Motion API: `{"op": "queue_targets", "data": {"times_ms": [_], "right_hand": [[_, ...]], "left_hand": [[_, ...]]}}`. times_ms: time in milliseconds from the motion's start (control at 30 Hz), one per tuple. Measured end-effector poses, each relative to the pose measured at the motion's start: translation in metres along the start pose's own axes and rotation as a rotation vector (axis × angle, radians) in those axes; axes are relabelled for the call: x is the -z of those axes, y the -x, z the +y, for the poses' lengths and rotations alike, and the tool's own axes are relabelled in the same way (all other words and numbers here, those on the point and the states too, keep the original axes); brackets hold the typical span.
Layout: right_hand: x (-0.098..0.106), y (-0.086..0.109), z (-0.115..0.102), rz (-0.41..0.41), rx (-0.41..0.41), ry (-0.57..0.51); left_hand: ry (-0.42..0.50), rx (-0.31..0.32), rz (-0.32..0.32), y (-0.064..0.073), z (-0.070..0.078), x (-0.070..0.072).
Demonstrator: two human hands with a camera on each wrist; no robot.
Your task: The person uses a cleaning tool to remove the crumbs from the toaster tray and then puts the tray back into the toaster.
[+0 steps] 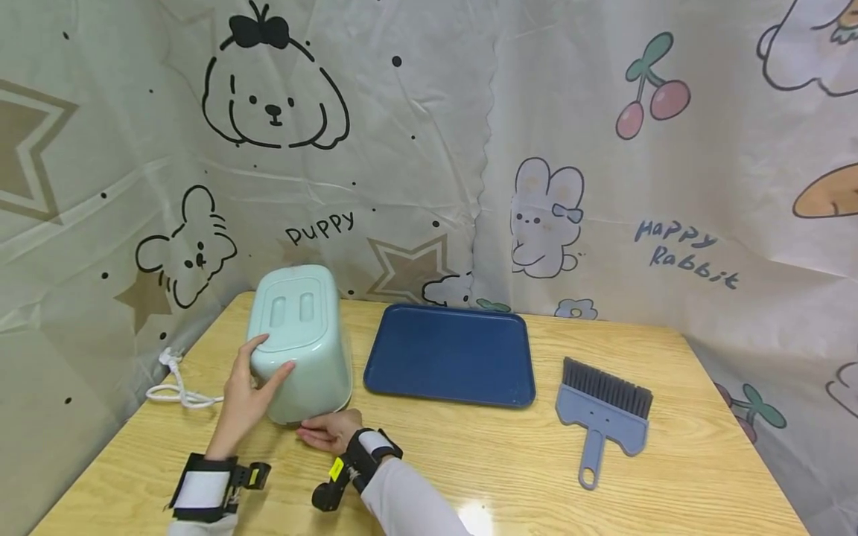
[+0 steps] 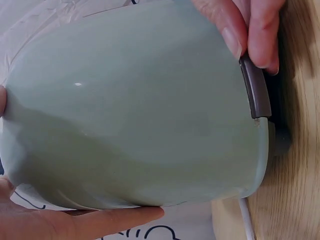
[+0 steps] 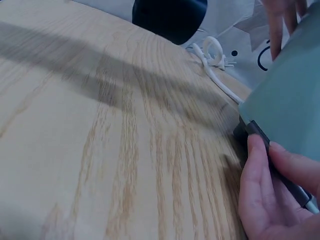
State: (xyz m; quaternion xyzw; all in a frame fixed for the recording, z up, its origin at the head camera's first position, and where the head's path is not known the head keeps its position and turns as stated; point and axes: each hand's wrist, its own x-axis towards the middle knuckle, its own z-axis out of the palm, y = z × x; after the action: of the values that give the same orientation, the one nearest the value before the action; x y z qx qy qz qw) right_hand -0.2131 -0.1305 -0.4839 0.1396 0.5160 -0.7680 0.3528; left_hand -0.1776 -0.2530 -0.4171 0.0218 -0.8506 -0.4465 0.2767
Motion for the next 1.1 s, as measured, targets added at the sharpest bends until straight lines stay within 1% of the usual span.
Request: {"op": "queue_targets", "data": {"times_ms": [100,233,367,500,933,1100], "right_hand": [[-0.0006,0.0000,0.0008,0.017,0.026,0.005],[-0.0020,0.0000,0.0013,0.022,0.059,0.044],[-0.0037,0.0008,0.0028,0.025,0.083,0.066],[-0.0047,0.0008,0.0039,0.036,0.100,0.075],[-0.0043,0.0005,0.0039,0.033,0.110,0.096],[-0.0034,-0.0017,0.0040,0.038,0.101,0.104]], "left_hand": [[0.005,0.005,-0.003,0.0007,0.0010,-0.0008],[0.010,0.020,-0.003,0.0006,0.0009,-0.0014],[0.008,0.036,-0.007,0.0011,0.0010,-0.0007],[0.004,0.037,-0.007,0.0014,0.0015,-0.0004],[-0.013,0.044,-0.001,0.0010,0.0020,-0.0016],[-0.008,0.033,0.005,0.0013,0.0021,-0.0017]]}}
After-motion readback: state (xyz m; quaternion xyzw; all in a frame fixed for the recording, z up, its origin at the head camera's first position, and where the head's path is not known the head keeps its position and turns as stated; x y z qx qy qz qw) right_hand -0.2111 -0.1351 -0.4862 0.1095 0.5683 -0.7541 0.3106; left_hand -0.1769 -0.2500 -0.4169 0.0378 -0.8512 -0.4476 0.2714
